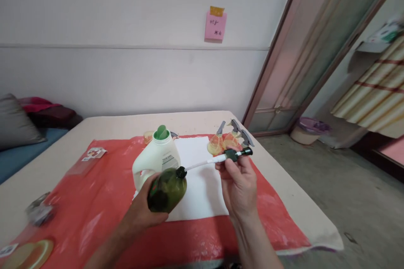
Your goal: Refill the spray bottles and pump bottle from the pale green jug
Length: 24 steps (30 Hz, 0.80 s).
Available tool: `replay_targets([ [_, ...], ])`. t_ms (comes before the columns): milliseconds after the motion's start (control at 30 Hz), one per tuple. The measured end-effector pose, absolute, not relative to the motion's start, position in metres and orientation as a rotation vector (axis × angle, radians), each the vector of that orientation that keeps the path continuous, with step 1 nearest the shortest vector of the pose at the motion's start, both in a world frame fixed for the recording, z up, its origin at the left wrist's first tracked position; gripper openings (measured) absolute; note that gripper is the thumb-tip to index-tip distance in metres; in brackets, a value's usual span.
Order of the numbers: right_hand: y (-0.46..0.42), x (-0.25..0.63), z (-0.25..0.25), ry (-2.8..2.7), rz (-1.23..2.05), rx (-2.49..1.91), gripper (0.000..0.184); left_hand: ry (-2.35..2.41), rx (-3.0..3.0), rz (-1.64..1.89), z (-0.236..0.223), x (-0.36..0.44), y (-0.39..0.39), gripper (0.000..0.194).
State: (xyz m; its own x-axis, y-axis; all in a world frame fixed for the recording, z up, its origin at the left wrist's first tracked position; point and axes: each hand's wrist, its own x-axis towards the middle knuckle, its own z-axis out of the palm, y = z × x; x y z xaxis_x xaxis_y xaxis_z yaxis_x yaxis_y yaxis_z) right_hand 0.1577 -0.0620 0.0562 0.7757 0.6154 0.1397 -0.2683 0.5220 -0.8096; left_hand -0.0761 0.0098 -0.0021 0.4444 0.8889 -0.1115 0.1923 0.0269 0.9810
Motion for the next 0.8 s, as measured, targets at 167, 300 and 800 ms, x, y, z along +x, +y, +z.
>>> replay_targets([
  [167, -0.057, 0.148, 0.038, -0.583, 0.669, -1.029, 0.04, 0.908, 1.597, 0.756, -0.014, -0.074, 0.01, 0.091],
  [300, -0.053, 0.127, 0.03, -0.719, 0.901, -1.06, 0.043, 0.902, 1.594, 0.803, -0.015, -0.07, 0.008, 0.091],
  [800, -0.055, 0.086, 0.015, -0.912, 0.682, -1.355, 0.04, 1.123, 1.767, 1.018, -0.035, -0.057, -0.012, 0.096],
])
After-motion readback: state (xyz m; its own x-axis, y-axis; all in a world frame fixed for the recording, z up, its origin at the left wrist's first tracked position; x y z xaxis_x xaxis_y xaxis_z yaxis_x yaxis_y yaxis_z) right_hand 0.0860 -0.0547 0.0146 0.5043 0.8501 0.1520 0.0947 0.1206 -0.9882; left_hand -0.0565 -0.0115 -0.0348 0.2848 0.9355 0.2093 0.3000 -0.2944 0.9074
